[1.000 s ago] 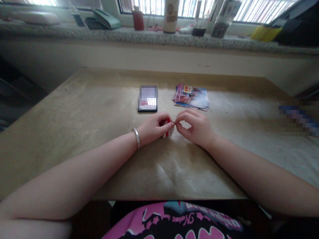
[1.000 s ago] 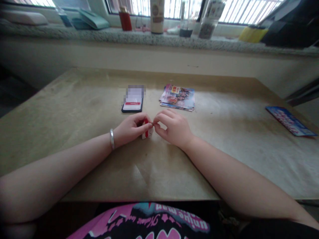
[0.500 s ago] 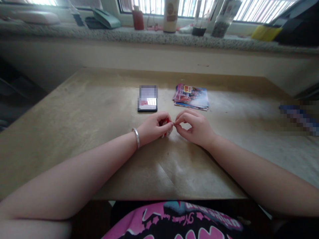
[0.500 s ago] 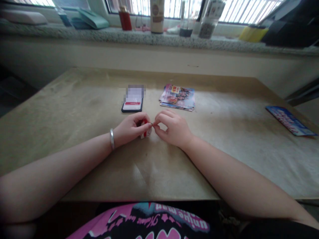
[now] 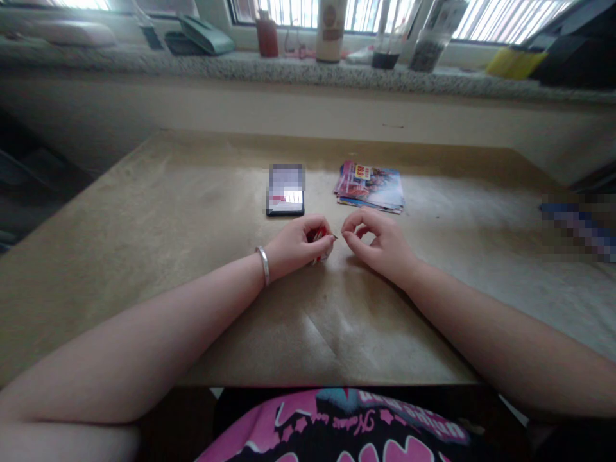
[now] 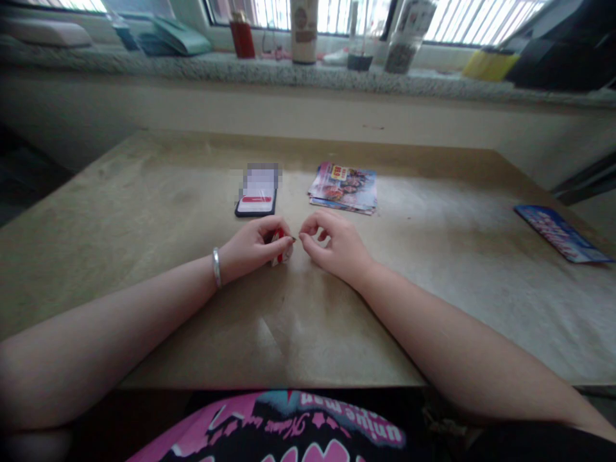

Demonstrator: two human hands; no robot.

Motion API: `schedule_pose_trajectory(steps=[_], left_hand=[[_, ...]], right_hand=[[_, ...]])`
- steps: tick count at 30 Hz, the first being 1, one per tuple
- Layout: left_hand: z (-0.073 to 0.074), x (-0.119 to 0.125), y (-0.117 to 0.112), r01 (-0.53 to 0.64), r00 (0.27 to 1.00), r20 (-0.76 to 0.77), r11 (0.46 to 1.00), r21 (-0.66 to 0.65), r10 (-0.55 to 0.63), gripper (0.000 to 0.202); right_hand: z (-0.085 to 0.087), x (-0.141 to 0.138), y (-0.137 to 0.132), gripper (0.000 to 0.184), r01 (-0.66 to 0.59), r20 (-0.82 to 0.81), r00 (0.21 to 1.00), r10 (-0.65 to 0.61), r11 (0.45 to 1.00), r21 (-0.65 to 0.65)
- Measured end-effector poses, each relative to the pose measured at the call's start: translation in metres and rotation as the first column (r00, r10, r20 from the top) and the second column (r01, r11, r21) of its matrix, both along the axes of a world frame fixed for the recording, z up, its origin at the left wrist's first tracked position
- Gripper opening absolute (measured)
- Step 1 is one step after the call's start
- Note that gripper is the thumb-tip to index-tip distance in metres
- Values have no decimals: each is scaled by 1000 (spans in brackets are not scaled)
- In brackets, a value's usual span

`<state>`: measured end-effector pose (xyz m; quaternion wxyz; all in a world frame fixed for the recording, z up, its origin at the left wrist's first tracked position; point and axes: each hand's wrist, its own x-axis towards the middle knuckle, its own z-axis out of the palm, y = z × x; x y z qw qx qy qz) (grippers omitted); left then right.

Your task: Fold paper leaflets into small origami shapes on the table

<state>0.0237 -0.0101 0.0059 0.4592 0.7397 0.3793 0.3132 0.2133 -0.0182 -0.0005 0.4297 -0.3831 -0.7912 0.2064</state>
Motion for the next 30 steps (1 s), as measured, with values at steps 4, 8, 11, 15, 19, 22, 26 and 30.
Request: schedule_pose_trajectory(steps=[4,8,11,15,19,22,26,30], left_hand=[[-2,0,1,-14,1000,-23,998,67,15,17],[-1,0,0,-33,998,-52,989,143,41,16],[0,1,-1,-32,997,-70,984,173,45,14],[3,1,-1,-22,996,-81,982,186,38,13],[2,1,1,-16,998,-58,993,118,23,12],[1,1,1,-13,1000,0,999,36,13,14],[-1,1,2,16,999,35,1000,-23,-15,16],[-2,1,3,24,999,46,999,-26,-23,17]], right_hand=[[-3,-4,1,8,-8,-40,999,0,982,-186],[-4,-8,2,14,-8,-87,996,-21,948,-318],[-5,-10,1,15,-23,-111,994,-21,923,-385],[-5,-14,1,13,-35,-137,990,-29,897,-441],[-6,-15,1,10,-27,-119,992,-30,892,-451],[-6,-11,1,6,-8,-76,997,-23,920,-391],[-5,-7,0,1,37,-64,996,-54,970,-241],[-4,-5,-1,2,21,-20,1000,-24,988,-156]])
